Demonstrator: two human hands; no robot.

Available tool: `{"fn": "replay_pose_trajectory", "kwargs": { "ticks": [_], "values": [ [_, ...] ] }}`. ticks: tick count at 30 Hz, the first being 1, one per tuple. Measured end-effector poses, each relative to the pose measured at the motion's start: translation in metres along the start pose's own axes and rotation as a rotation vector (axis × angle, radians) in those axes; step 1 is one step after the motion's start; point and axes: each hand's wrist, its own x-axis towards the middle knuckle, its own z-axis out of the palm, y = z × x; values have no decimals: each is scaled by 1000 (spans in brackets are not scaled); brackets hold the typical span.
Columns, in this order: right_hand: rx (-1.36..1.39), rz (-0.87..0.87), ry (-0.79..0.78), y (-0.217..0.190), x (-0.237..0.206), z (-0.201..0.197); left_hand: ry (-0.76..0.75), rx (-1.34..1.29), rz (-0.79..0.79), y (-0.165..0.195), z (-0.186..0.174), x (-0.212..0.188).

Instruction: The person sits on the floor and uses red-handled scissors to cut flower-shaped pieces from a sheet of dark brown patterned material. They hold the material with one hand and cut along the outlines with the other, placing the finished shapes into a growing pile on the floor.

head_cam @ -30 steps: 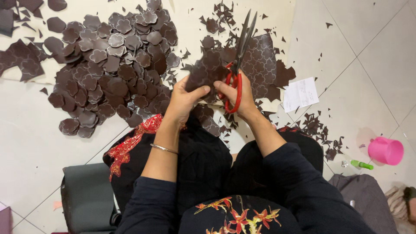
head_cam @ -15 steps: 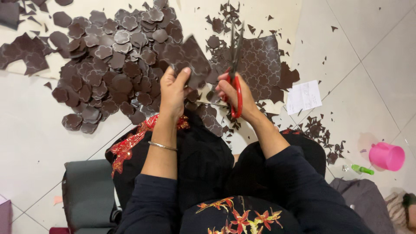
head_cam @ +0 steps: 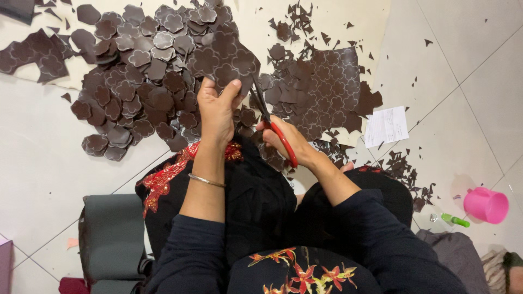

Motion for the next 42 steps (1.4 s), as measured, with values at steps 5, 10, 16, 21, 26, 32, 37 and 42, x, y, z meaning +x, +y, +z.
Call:
{"fn": "replay_pose_trajectory", "kwargs": {
  "ticks": [5,10,16,21,26,32,37,42],
  "values": [
    [29,-70,0,-6,-5,0,-35,99,-8,-1,3,-4],
    [31,-86,-9,-8,-5,-3,-49,93,8,-3,2,-3],
    [38,-64,-32,-10,-5,-5,-41,114,30,-7,1,-2],
    [44,-52,-18,-11,-6,-4,-45,112,22,-9,1,-2],
    [40,-14,-7,-13,-5,-4,-35,108,4,-12,2,-3],
    [21,-1,15,-15,-3,-6,-36,99,13,-15,-1,-1],
    [18,-3,27,-17,-4,-6,-44,92,38,-15,-3,0],
    [20,22,41,-16,-4,-7,-58,86,31,-13,-3,-1]
  ]
}}
